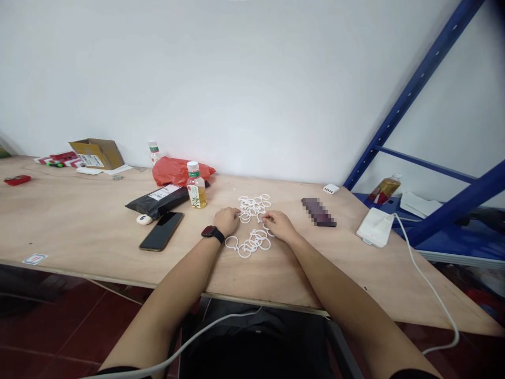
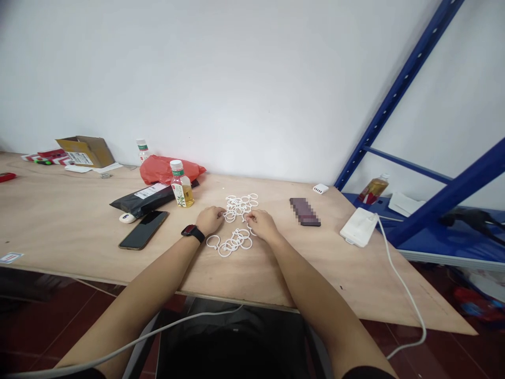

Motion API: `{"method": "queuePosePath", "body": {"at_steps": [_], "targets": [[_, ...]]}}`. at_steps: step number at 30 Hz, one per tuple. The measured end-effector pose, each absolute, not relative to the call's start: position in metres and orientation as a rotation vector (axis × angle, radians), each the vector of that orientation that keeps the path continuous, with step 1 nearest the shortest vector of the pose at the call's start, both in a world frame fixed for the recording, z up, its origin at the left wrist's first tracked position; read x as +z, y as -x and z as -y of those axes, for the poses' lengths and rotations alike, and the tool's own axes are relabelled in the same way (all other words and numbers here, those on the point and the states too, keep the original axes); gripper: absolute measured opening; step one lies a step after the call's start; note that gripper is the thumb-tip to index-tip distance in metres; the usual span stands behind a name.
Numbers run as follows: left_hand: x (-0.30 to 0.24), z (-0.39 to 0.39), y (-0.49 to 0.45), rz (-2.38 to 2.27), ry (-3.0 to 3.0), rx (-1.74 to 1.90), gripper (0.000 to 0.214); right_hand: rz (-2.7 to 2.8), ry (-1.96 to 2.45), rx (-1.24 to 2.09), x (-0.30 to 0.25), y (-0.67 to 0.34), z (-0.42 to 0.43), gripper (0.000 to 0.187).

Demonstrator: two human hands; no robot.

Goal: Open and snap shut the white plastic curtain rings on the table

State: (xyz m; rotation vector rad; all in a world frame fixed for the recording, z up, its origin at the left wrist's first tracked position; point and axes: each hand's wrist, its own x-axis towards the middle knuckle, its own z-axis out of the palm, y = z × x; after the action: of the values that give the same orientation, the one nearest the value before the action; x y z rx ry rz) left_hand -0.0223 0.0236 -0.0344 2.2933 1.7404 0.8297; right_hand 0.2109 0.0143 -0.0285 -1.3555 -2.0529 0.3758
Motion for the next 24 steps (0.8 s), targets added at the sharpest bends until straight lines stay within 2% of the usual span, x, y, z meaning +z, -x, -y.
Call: {"method": "queuePosePath", "body": {"at_steps": [4, 7, 12, 16, 19, 24], "targets": [[-0.033, -0.024, 0.021, -1.757, -2.261, 0.812, 0.032, 2.022, 1.423, 0.462, -0.029, -0.21, -0.011, 0.024], [-0.03, -0.024, 0.021, -1.804, -2.247, 0.84, 0.038, 2.051, 1.42, 0.403, -0.027, -0.209, -0.009, 0.024], [-0.02, -0.023, 0.022, -1.811, -2.201, 1.124, 0.038, 1.994, 1.267, 0.357, -0.02, -0.203, -0.005, 0.023], [-0.014, -0.015, 0.009, -1.492, -2.271, 1.31, 0.034, 1.881, 1.153, 0.494, -0.015, -0.193, 0.004, 0.034], [-0.012, -0.005, -0.006, -1.192, -2.316, 1.311, 0.031, 1.801, 1.037, 0.655, -0.013, -0.187, 0.01, 0.042], [-0.009, 0.007, -0.017, -1.008, -2.153, 1.336, 0.022, 1.763, 0.989, 0.614, -0.009, -0.185, 0.014, 0.032]]}}
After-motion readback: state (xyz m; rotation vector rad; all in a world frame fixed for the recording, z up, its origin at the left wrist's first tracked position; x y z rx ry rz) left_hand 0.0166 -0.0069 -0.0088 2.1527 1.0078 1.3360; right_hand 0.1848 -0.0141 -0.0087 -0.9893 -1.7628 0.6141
